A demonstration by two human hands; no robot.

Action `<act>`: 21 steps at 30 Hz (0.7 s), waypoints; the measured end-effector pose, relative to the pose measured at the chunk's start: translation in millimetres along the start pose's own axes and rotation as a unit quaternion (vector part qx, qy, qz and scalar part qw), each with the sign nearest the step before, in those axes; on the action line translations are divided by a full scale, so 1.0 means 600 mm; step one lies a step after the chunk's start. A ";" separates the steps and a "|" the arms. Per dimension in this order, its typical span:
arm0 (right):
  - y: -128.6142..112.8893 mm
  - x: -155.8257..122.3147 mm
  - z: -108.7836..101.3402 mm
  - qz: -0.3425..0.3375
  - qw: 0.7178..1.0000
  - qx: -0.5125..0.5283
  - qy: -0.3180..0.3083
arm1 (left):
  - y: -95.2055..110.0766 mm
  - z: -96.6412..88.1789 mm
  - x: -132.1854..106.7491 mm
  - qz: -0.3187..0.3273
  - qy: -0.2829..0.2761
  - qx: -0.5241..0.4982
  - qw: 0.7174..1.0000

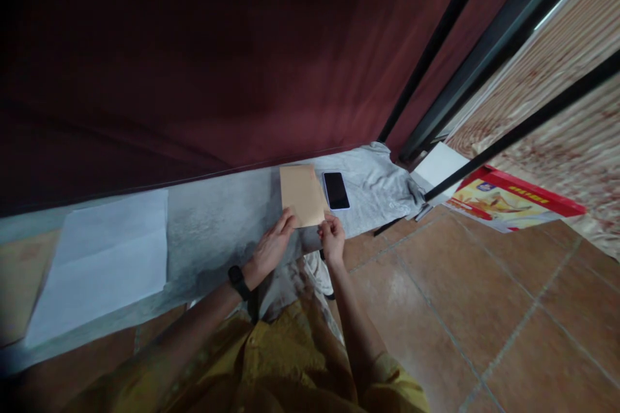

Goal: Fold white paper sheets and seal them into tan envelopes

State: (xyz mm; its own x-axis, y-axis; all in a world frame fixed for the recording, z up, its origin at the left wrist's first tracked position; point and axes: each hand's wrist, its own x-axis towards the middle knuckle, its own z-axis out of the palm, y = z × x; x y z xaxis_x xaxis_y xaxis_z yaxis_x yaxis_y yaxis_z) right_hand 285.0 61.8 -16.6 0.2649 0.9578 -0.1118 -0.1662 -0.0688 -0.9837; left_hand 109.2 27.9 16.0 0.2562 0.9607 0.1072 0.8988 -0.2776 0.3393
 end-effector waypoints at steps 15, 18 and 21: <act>-0.003 0.036 0.002 0.005 1.000 -0.012 0.013 | 0.001 -0.004 0.030 -0.012 -0.020 -0.021 1.000; -0.004 0.048 -0.003 0.005 1.000 -0.027 0.016 | 0.005 0.002 0.040 -0.005 -0.010 -0.016 1.000; 0.000 0.055 -0.008 0.003 0.999 -0.034 0.017 | 0.008 0.007 0.047 -0.007 -0.002 -0.009 1.000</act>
State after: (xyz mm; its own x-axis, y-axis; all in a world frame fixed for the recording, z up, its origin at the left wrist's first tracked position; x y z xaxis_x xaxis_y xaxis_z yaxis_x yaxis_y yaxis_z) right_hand 298.0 92.0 -20.6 0.2957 0.9476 -0.1212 -0.1028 -0.0946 -0.9902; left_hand 122.3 53.9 17.1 0.2456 0.9643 0.0995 0.8954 -0.2650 0.3577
